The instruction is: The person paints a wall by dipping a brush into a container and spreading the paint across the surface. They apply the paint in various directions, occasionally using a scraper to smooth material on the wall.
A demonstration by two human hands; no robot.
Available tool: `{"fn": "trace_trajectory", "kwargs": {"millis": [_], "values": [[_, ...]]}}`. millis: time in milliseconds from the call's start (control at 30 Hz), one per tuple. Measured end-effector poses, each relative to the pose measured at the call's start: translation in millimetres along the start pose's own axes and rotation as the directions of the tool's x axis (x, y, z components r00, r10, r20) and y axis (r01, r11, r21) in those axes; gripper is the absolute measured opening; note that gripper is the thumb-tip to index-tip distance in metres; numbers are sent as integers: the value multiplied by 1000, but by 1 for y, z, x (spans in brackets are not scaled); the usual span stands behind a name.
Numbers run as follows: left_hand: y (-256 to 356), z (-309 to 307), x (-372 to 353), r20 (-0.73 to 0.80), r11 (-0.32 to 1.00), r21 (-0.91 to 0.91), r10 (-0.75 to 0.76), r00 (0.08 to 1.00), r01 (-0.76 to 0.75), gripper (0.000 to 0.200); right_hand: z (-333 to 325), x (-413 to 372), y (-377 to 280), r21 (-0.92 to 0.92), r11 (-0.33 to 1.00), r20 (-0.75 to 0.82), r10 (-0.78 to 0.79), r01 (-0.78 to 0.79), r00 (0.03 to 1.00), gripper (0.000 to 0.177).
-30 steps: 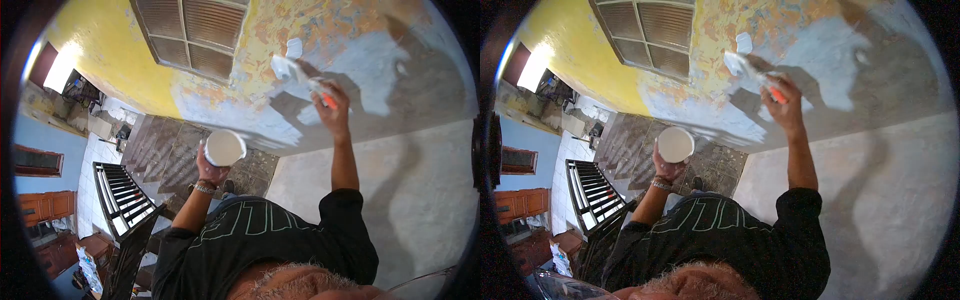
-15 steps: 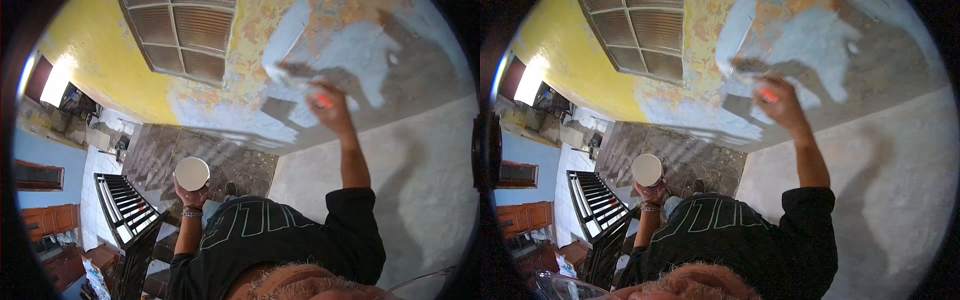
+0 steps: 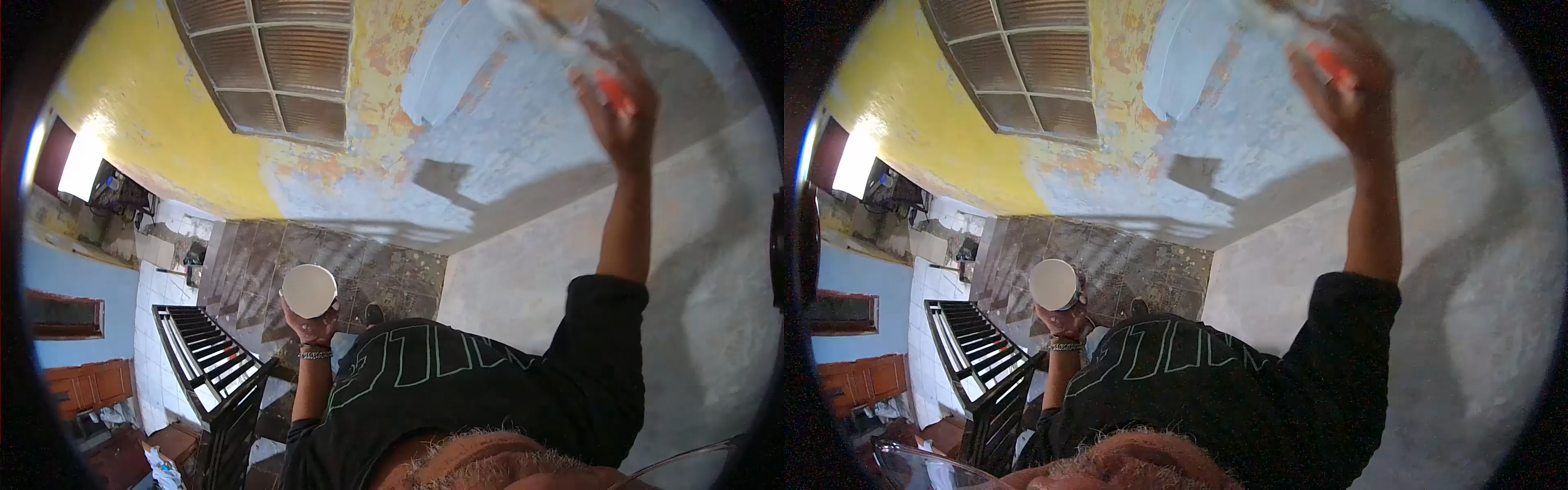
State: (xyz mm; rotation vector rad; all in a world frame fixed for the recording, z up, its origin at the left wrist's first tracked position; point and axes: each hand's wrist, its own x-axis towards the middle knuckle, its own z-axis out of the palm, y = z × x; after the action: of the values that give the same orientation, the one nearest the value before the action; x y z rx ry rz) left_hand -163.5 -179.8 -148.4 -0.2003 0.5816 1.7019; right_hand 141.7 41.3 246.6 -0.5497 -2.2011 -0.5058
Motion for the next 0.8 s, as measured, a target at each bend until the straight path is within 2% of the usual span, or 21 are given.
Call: {"fn": "trace_trajectory", "kwargs": {"millis": [33, 67, 133, 200, 267, 300, 367, 400, 433, 467, 500, 533, 567, 600, 667, 700, 733, 767, 800], "values": [[-2, 3, 1, -70, 1000, -31, 0, 998, -2, 59, 15, -19, 3, -54, 992, -16, -113, 112, 994, 29], [-3, 11, -3, -76, 999, -35, 5, 997, -8, 59, 32, -38, -6, 53, 998, 121, 29, -36, 992, 29], [-2, 28, -17, -54, 996, 70, 62, 997, -58, 56, 80, -93, -29, 209, 917, 367, 249, -341, 896, 28], [-1, 15, -17, -70, 996, 70, 64, 996, -59, 56, 114, -122, -48, 217, 871, 516, 281, -440, 809, 26], [2, 6, -17, -77, 996, 71, 60, 995, -54, 57, 136, -139, -48, 124, 912, 541, 267, -390, 798, 28], [3, 3, -18, -23, 998, 57, 36, 999, -35, 58, 141, -140, -44, 94, 925, 551, 260, -369, 793, 29], [3, 7, -19, 31, 999, 41, 12, 999, -13, 59, 136, -128, -30, 98, 954, 450, 212, -283, 867, 27], [2, 17, -20, -56, 998, 37, 48, 997, -46, 60, 120, -108, -22, 40, 957, 492, 231, -287, 839, 26], [1, 22, -20, -141, 996, 35, 82, 987, -78, 61, 107, -96, -8, 49, 968, 438, 201, -247, 876, 27], [0, 17, -19, -141, 997, 29, 81, 987, -78, 61, 83, -70, -9, -13, 982, 379, 178, -187, 908, 27], [-1, 10, -16, -114, 998, 16, 57, 992, -56, 61, 61, -48, -10, -15, 982, 339, 184, -190, 923, 25], [-2, 5, -15, -88, 999, 4, 33, 996, -33, 61, 42, -32, -3, -17, 996, 275, 92, -91, 957, 25], [-3, 5, -15, -88, 1000, 0, 30, 996, -30, 61, 23, -12, -5, -116, 993, 246, 52, -24, 968, 25], [-2, 5, -15, -38, 1000, 9, 13, 999, -12, 60, 9, 0, -8, -126, 992, 216, 38, -11, 976, 26], [-3, 8, -13, 22, 1000, 13, 0, 1000, -1, 60, 8, -5, -14, -109, 994, 185, 15, 5, 983, 26], [-5, 11, -13, -25, 1000, 5, 10, 1000, -10, 60, 10, -8, -16, -87, 996, 153, -8, 21, 988, 25], [-6, 15, -13, -74, 1000, -3, 20, 997, -20, 60, 20, -16, -22, 22, 997, 291, 59, -68, 955, 25], [-6, 21, -15, -70, 1000, -8, 28, 997, -29, 60, 41, -31, -27, 127, 985, 343, 69, -119, 937, 26], [-5, 29, -17, -116, 999, -42, 12, 993, -17, 60, 62, -46, -35, 150, 974, 393, 97, -167, 914, 27]]}}
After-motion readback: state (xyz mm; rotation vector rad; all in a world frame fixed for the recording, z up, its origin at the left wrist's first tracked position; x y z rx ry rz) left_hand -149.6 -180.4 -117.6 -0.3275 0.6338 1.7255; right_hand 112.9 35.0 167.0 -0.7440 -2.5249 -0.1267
